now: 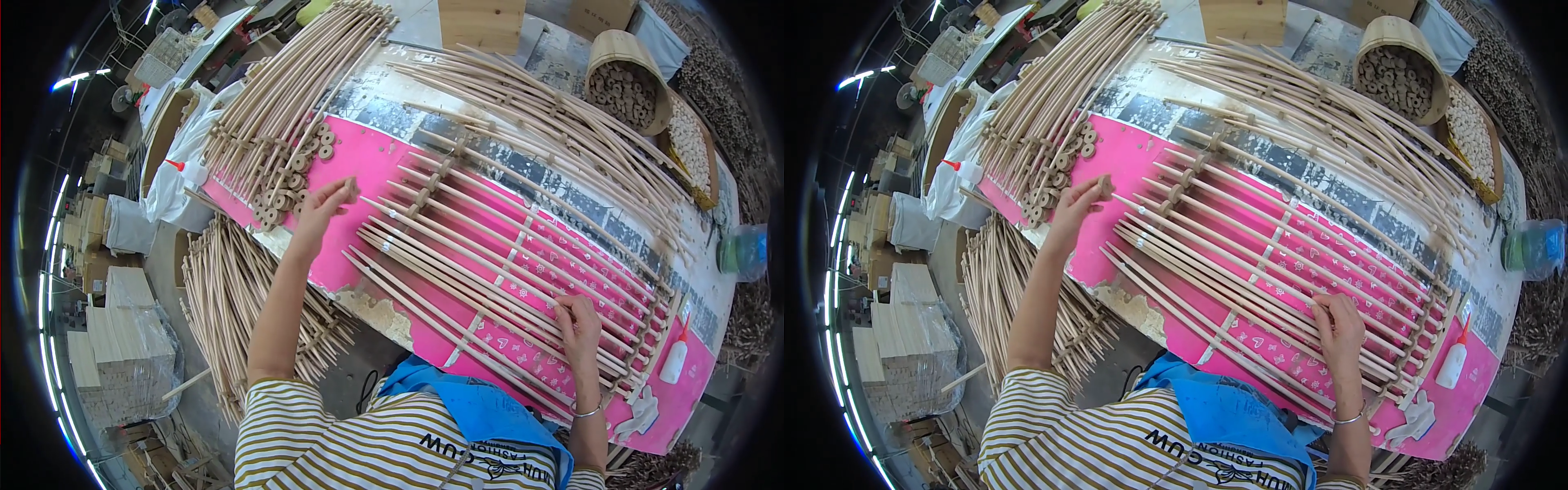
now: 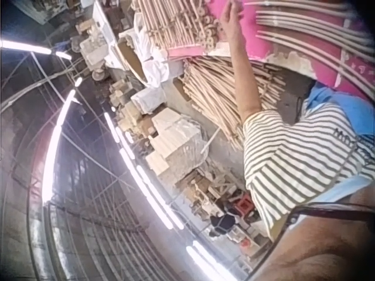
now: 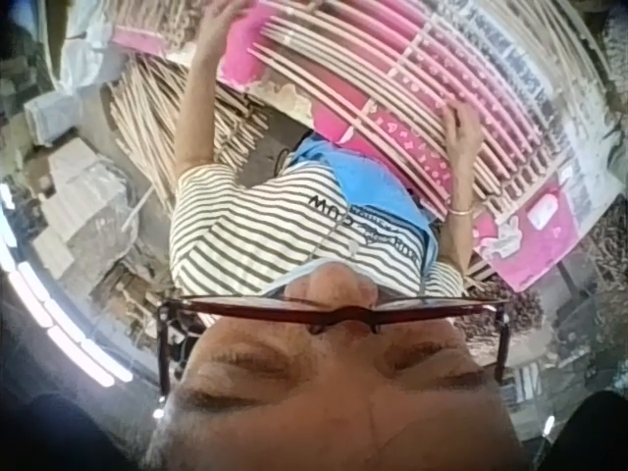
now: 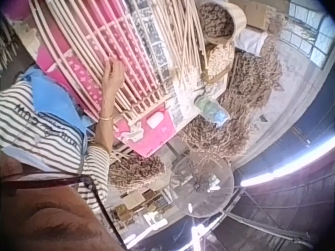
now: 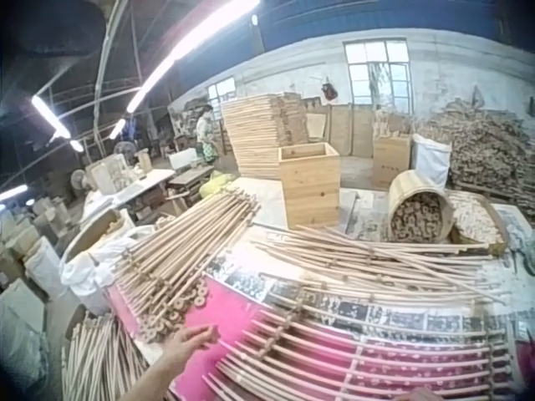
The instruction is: Applying glue to wooden dowels and assembling them into a grid-like frame structure.
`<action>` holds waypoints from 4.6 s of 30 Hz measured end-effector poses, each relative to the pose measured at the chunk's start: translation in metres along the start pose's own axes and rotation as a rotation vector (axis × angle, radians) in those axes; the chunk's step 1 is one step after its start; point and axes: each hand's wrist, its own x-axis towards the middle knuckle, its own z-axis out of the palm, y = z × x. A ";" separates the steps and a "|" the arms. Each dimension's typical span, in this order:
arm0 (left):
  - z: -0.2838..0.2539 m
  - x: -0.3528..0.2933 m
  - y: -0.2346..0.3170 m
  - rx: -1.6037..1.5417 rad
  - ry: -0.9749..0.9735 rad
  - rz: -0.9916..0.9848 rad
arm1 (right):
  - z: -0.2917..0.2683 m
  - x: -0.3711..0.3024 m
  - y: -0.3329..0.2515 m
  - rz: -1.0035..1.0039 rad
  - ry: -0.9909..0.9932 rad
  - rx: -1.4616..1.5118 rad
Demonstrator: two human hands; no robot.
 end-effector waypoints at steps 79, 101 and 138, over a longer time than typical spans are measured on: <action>0.066 -0.047 0.016 0.897 -0.136 0.625 | 0.008 -0.006 0.005 -0.033 -0.011 -0.059; 0.022 -0.014 0.015 0.608 0.273 0.603 | -0.016 0.039 0.022 -0.070 0.133 -0.098; 0.001 0.036 -0.023 0.476 0.229 0.343 | 0.004 -0.003 -0.004 0.040 -0.176 -0.085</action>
